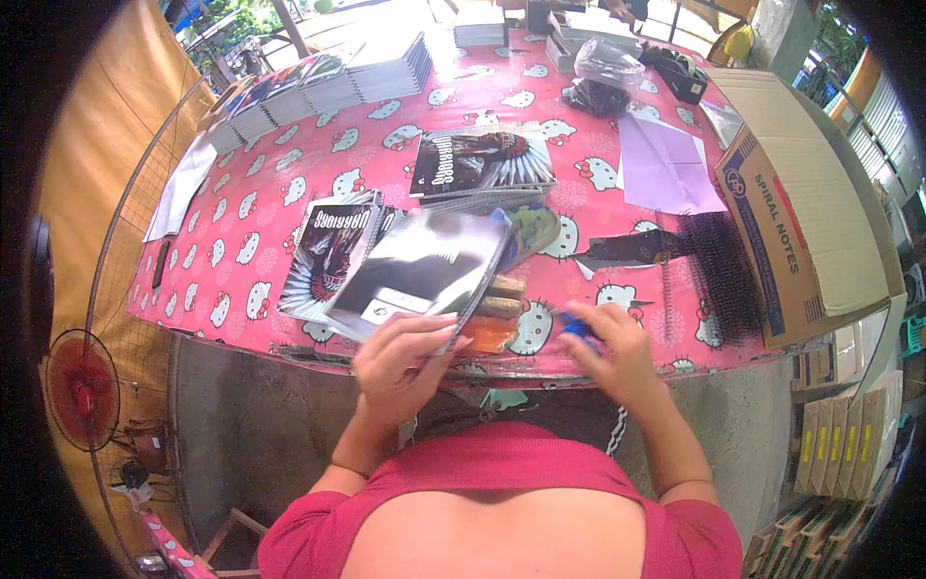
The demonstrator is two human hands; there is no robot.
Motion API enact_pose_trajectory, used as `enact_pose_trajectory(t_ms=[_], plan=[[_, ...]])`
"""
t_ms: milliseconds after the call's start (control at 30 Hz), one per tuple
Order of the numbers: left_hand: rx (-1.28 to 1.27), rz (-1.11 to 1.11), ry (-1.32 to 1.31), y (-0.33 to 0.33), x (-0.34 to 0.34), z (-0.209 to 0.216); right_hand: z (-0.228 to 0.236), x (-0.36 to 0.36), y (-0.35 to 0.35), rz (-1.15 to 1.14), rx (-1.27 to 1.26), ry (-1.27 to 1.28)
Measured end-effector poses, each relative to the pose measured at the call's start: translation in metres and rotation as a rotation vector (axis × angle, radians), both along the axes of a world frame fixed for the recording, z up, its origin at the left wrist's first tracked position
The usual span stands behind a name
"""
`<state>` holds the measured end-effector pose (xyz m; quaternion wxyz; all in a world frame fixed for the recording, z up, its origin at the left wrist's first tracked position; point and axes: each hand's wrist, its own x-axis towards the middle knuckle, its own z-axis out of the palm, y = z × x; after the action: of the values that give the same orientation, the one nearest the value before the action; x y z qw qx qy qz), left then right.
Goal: The person binds printed notebooks by hand using spiral coils and small pliers to trim the excess wire. The person picks up a stack of paper, inserts a spiral coil, and then uses a blue tool to cut the end of the wire.
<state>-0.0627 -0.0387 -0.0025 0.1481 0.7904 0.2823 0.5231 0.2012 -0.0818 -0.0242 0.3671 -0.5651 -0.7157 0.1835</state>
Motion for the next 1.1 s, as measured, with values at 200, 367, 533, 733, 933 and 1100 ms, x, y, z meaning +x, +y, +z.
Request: enact_pose_trajectory(t_ms=[200, 367, 533, 733, 933, 1100], plan=[[0.02, 0.02, -0.054, 0.002, 0.015, -0.009, 0.04, -0.046, -0.008, 0.193, 0.098, 0.017], [0.026, 0.022, -0.079, 0.001, 0.015, -0.008, 0.04, -0.05, -0.005, 0.24, -0.021, 0.108], [0.128, -0.001, -0.052, 0.002, 0.013, -0.009, 0.017, -0.032, 0.016, 0.615, -1.161, 1.258], [0.1, 0.306, -0.43, 0.025, -0.009, -0.006, 0.017, -0.022, 0.013, 0.158, -0.273, 0.425], [-0.024, 0.732, -1.194, 0.09, -0.133, -0.053, -0.063, 0.04, 0.034, -0.254, 0.055, -0.475], [-0.384, 1.068, -0.795, 0.112, -0.182, -0.118, -0.055, 0.039, 0.11, -0.227, 0.225, -0.14]])
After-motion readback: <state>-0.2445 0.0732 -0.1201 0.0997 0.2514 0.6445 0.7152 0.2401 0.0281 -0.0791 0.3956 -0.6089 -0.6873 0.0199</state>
